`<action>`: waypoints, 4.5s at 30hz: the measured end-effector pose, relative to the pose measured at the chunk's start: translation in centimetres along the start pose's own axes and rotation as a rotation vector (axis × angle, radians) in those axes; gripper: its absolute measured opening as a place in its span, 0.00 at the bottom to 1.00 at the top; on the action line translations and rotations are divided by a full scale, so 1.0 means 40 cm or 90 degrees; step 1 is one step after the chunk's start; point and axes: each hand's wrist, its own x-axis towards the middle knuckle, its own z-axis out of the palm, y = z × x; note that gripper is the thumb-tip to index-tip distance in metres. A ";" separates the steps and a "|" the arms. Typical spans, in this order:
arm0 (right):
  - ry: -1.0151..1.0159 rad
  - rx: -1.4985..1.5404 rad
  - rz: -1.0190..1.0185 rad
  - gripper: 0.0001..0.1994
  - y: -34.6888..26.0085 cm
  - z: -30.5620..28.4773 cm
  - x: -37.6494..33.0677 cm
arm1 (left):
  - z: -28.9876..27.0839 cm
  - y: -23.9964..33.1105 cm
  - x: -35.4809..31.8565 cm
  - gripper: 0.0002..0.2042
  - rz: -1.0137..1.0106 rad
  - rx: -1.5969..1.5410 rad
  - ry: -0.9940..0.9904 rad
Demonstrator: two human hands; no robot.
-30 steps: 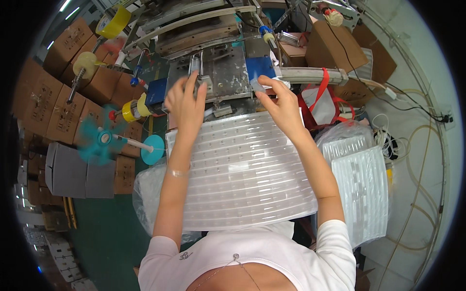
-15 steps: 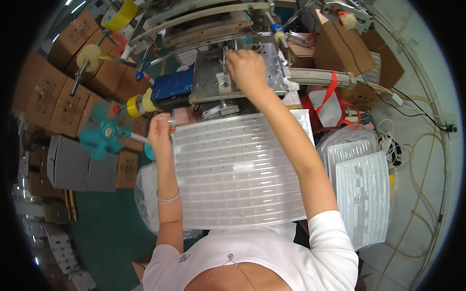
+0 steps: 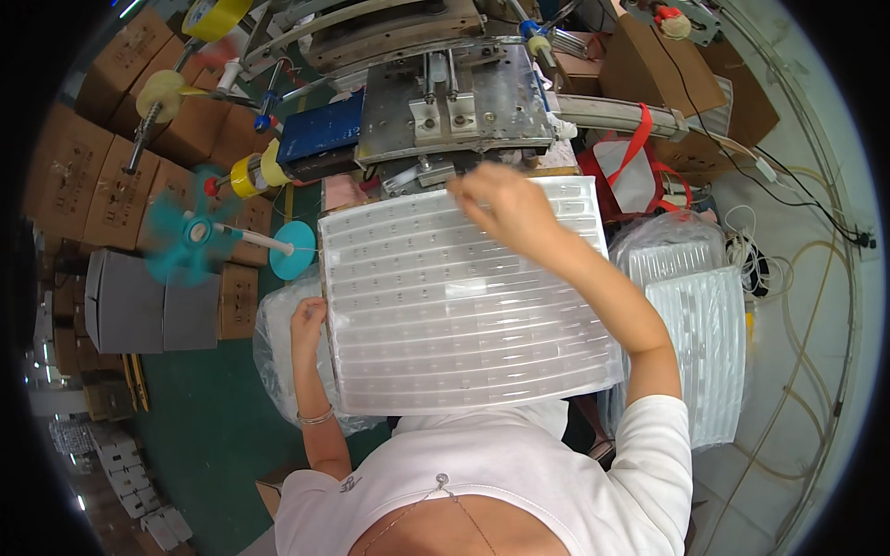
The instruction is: Manually assembling or inspecting plastic grid-like trays at a workstation.
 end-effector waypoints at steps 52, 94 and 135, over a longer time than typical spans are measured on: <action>0.342 -0.288 0.006 0.08 0.163 0.051 0.277 | 0.317 0.582 -0.019 0.14 0.522 0.153 -0.091; -0.299 -0.089 0.001 0.05 0.070 0.037 -0.290 | 0.494 0.328 -0.094 0.11 0.647 0.395 -0.295; 0.143 0.202 0.165 0.13 0.008 -0.129 0.020 | 0.426 0.678 0.284 0.16 0.653 0.369 0.395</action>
